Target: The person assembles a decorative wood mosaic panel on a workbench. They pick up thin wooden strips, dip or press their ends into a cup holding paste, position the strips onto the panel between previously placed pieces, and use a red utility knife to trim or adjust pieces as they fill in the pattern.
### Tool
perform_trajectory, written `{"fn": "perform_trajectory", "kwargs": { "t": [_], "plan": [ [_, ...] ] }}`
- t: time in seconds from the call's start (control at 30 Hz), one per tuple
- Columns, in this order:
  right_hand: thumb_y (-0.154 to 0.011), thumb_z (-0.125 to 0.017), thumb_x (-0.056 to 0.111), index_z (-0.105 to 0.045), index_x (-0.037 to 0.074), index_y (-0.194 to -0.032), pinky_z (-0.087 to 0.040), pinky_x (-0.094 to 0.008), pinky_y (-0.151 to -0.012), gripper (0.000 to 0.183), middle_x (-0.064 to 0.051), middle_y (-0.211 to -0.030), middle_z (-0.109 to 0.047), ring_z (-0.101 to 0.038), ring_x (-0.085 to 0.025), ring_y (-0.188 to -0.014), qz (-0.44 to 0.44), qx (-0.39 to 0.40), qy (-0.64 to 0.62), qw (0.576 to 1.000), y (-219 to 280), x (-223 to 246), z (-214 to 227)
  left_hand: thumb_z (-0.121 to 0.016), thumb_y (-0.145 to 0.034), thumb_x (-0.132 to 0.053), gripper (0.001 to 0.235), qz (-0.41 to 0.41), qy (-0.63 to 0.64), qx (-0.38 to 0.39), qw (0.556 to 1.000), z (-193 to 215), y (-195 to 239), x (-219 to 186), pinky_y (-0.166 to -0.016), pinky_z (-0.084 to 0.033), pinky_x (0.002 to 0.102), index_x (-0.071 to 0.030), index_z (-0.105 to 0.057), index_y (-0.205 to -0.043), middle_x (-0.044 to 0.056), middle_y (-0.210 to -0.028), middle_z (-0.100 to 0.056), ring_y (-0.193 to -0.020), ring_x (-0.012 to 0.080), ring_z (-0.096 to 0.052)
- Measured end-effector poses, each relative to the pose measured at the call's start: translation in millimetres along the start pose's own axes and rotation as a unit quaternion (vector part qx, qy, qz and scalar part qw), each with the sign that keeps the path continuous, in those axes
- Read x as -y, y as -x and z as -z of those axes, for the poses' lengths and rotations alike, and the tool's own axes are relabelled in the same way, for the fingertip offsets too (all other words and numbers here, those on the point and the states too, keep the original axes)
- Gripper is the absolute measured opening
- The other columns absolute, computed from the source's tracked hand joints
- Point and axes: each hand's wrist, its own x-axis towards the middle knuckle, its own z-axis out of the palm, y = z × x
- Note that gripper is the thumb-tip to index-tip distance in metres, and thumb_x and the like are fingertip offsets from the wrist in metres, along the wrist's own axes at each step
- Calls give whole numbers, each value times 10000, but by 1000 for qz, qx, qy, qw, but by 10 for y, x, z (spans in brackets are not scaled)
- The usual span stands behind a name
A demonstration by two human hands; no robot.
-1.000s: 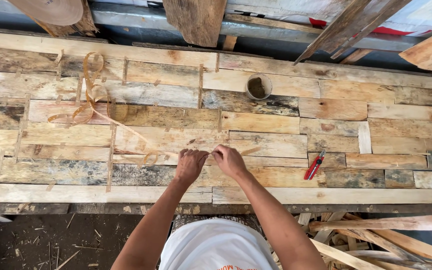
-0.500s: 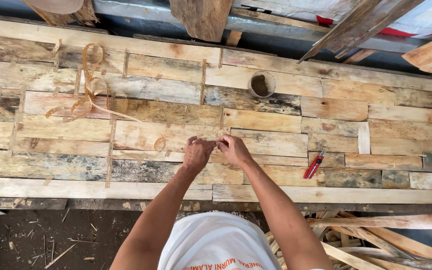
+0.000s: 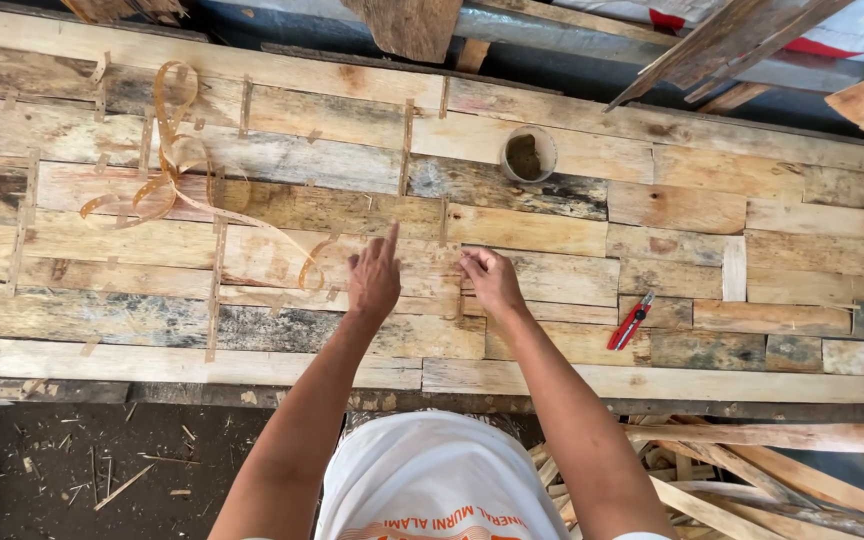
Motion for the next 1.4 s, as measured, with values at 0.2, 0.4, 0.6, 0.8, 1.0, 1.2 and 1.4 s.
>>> {"fn": "perform_trajectory", "kwargs": {
  "t": [0.2,0.4,0.6,0.8,1.0,1.2,1.4],
  "plan": [
    [-991,-624,80,-440,123,-1505,-568,-214,-802,547,-91,-1062,-767,-708,-106,-931,20,13,15,1000,115,407,103,-574,-795,-98,846,-126,-47,-224,965,-139,-69,-229,-1193,-181,623,-82,-242,-1573,187,-1585,-444,-1459,351,-384],
    [-1031,-592,31,-594,27,-1370,-593,-264,-876,340,-107,-1078,-738,-698,-144,-963,101,9,-216,971,-162,20,183,-475,-1007,-266,498,-76,338,20,938,-102,116,-850,-978,-602,403,-125,-528,-1482,93,-1393,-693,-1025,265,-741],
    [-1066,-521,55,-598,46,-1174,-576,-301,-886,132,-89,-1039,-684,-663,-168,-955,75,33,-404,911,-186,-12,458,-513,-1082,-478,557,-84,532,110,835,-672,-62,-914,-996,-568,379,19,-706,-1241,200,-1054,-753,-1035,236,-709],
    [-1053,-469,31,-556,104,-1106,-531,-355,-878,125,-92,-1036,-682,-649,-212,-982,34,73,-482,872,-174,-34,764,-406,-1149,-483,514,-50,477,128,868,-534,-80,-1132,-1006,-435,352,-77,-527,-1440,-73,-1126,-593,-1117,72,-530],
    [-1079,-477,27,-573,96,-1132,-557,-383,-925,130,-96,-1044,-664,-677,-253,-1026,45,90,-493,864,-392,-209,936,-560,-1110,-340,372,-88,602,164,776,-541,-202,-1159,-686,-463,283,9,-683,-1140,-17,-744,-542,-705,92,-491],
    [-1040,-440,120,-505,173,-1391,-580,-326,-891,361,-83,-1214,-696,-696,-159,-1050,-47,30,-373,926,-181,317,1070,-578,-1106,-254,245,-50,591,-39,804,-509,-373,-1053,-602,-455,258,-49,-615,-976,-14,-727,-543,-645,71,-473],
    [-1075,-485,203,-599,40,-1367,-622,-334,-884,353,-139,-1149,-699,-697,-199,-972,-84,71,-247,963,-275,-89,963,-568,-1061,-231,200,-38,583,-72,809,-508,-341,-1198,-667,-531,256,-45,-620,-1007,7,-806,-679,-701,75,-604]
  ]
}}
